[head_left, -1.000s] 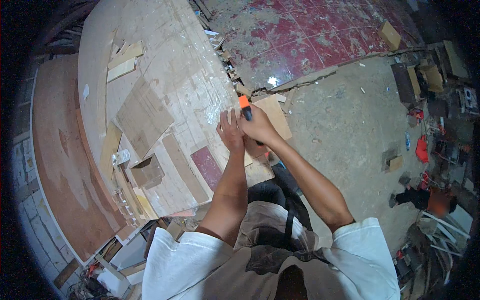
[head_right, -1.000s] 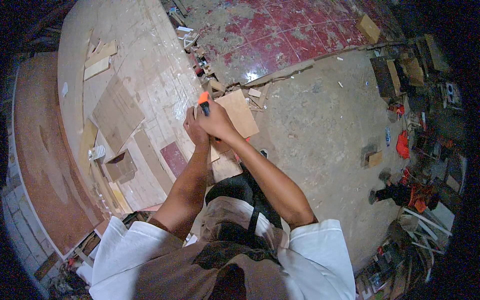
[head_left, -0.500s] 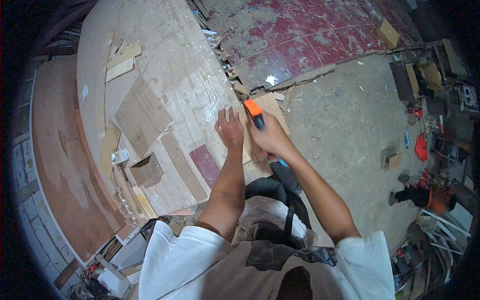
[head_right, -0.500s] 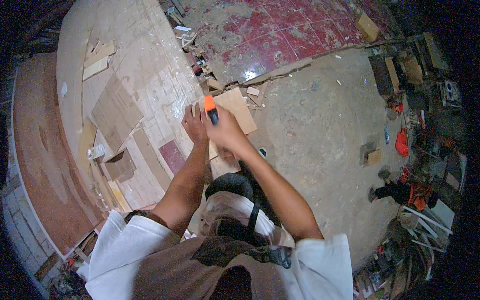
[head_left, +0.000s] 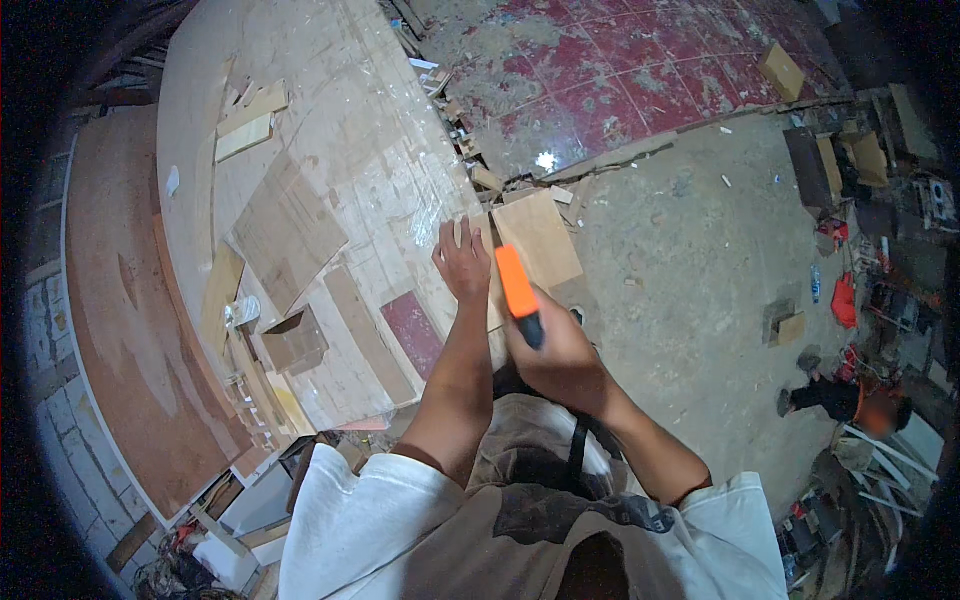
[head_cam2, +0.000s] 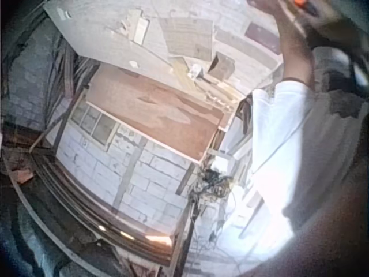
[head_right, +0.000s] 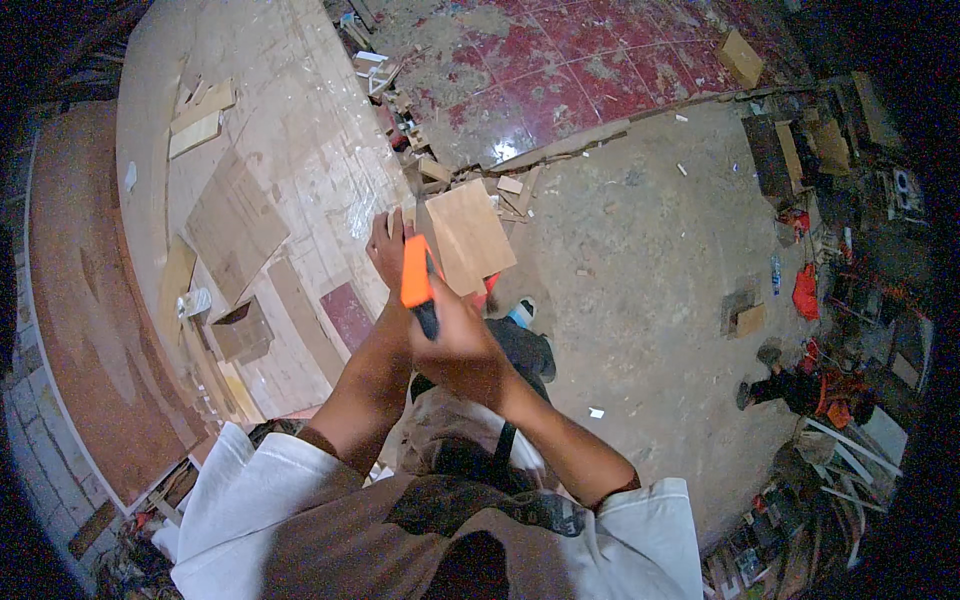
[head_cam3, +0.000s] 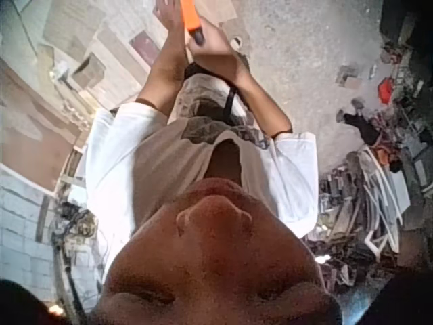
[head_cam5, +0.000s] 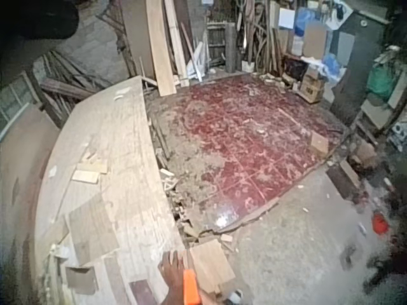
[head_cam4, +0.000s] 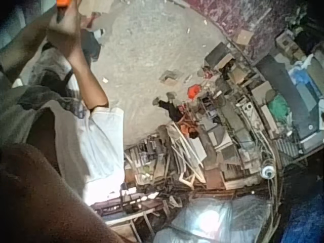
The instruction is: Using a handsaw to cut a small piece of wood held against a workbench.
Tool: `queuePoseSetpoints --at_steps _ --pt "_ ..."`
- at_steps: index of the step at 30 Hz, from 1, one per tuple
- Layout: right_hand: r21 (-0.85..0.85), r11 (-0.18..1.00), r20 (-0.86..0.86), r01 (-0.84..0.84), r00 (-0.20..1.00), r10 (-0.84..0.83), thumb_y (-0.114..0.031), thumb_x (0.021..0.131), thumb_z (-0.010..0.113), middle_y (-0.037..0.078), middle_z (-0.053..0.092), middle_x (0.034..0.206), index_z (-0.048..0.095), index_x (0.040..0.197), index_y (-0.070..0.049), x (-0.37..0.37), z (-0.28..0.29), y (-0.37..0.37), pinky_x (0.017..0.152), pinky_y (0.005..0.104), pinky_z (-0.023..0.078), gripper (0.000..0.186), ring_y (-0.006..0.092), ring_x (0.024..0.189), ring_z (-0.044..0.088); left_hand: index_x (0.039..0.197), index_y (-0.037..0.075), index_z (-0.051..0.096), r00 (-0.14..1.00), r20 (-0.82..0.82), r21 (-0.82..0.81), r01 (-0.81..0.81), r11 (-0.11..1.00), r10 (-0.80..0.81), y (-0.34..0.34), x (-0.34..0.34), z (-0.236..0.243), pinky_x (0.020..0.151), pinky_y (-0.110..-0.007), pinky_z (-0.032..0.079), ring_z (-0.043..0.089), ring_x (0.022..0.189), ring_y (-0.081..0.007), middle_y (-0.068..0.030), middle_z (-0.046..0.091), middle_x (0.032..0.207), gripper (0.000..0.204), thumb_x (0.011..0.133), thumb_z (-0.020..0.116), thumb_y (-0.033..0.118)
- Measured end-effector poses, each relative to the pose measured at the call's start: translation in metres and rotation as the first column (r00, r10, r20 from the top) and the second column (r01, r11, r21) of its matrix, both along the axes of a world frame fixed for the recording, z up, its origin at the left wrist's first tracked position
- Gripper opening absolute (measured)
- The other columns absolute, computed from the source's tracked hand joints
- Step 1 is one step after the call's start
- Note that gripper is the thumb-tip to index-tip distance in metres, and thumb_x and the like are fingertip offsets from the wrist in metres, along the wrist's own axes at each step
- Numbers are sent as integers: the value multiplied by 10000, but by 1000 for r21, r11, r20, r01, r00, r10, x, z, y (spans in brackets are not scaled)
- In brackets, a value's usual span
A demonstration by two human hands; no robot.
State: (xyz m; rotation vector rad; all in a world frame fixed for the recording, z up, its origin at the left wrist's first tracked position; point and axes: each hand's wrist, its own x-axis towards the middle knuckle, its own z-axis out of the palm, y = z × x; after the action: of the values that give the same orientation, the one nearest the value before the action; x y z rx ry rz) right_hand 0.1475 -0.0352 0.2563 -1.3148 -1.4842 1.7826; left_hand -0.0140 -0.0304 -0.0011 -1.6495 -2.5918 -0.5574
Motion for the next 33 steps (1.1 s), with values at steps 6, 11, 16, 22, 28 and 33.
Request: queuePoseSetpoints --at_steps 6,11,16,22,28,33 --pt "59 995 -12 77 997 -76 -86 890 593 90 536 731 560 978 21 -8 -45 14 656 319 444 142 117 712 479 1241 123 622 1000 6 18 -21 1000 21 -3 -3 6 1006 -441 351 475 1285 -260 -136 557 1303 337 947 571 281" --pt "66 997 99 44 994 -51 -79 851 578 81 579 689 562 898 10 -46 -150 89 600 327 452 102 132 660 526 1264 129 608 999 52 13 13 1000 -13 9 7 -1 1006 -439 350 469 1291 -259 -129 549 1314 355 943 572 276" --pt "35 999 100 11 995 -14 -222 864 603 281 656 970 572 1151 4 -52 -146 61 788 439 502 367 424 947 650 1285 133 598 998 47 17 37 999 -37 -2 -1 -3 996 -432 356 476 1279 -254 -120 560 1291 377 930 588 260" --pt "-11 1000 60 16 998 -15 -55 884 563 95 597 806 570 1075 5 -4 -29 -15 697 311 460 200 126 753 527 1216 112 634 1000 12 43 -8 999 7 -1 0 3 978 -430 369 490 1255 -256 -117 573 1264 316 928 597 237" --pt "41 999 206 33 978 -41 -57 897 558 94 601 801 592 1057 3 11 -30 -28 693 307 463 175 117 754 534 1216 111 631 1000 17 65 -19 998 18 -2 -7 12 977 -430 368 494 1253 -260 -125 570 1269 313 927 597 226" --pt "164 984 94 64 992 -81 -115 874 585 125 611 743 580 967 26 -46 -158 78 663 344 471 170 178 700 571 1239 125 618 999 44 62 30 998 -33 10 12 -7 985 -438 358 480 1273 -252 -120 558 1293 334 928 597 246"
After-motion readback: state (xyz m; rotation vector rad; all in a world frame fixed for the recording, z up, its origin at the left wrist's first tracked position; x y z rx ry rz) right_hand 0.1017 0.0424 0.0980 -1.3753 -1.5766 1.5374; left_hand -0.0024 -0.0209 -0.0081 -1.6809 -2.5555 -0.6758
